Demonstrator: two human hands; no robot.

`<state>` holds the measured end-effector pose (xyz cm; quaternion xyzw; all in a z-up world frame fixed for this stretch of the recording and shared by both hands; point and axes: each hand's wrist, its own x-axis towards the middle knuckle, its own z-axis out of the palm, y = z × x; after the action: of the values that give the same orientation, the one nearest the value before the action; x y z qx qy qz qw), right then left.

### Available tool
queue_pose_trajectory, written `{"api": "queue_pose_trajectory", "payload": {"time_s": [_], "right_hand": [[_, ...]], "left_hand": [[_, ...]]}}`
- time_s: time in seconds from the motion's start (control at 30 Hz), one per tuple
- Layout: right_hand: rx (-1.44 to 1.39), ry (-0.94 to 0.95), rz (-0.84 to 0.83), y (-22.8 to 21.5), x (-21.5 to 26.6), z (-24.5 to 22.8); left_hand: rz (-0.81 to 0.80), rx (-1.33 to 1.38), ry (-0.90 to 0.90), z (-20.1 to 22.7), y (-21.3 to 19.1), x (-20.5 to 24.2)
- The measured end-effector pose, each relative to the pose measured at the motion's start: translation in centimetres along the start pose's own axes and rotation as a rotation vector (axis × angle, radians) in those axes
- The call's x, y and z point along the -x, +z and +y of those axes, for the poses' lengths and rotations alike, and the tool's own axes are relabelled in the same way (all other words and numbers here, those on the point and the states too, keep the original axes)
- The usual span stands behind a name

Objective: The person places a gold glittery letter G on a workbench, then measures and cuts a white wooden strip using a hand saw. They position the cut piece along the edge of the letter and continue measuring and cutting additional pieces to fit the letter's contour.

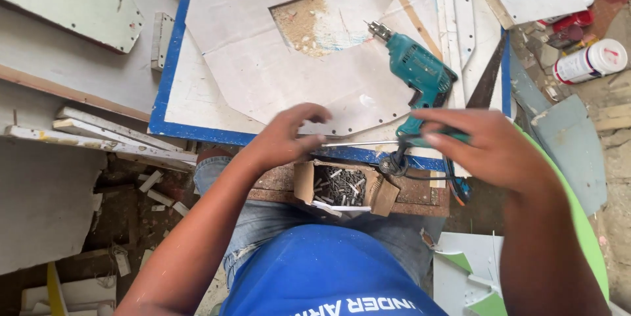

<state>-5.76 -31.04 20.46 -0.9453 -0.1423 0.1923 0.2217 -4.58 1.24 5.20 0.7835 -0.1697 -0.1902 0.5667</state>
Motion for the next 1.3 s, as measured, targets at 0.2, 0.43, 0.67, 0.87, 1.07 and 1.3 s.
{"api": "queue_pose_trajectory", "payload": {"time_s": [0.2,0.43,0.67,0.87,1.07,1.3], "right_hand": [[-0.185,0.110,-0.227,7.6,9.2,12.5],[-0.503,0.692,-0.217,17.6,17.1,14.7],[-0.413,0.952,0.171,19.6,14.4,12.0],[-0.190,0.834,0.250,22.6,9.5,12.9],[-0.120,0.588,0.487,25.2,7.5,15.1],[-0.110,0.376,0.663,23.3,8.4,13.2]], "left_hand": [[0.471,-0.251,-0.146,-5.0,-0.3,2.9],[0.635,-0.656,0.071,-7.1,1.0,2.8],[0.516,-0.671,-0.053,-7.2,1.8,0.1],[0.448,-0.482,-0.240,-7.5,0.8,-0.7],[0.636,-0.314,-0.032,-6.3,0.9,1.7],[1.071,0.728,-0.384,-5.7,3.6,4.7]]}}
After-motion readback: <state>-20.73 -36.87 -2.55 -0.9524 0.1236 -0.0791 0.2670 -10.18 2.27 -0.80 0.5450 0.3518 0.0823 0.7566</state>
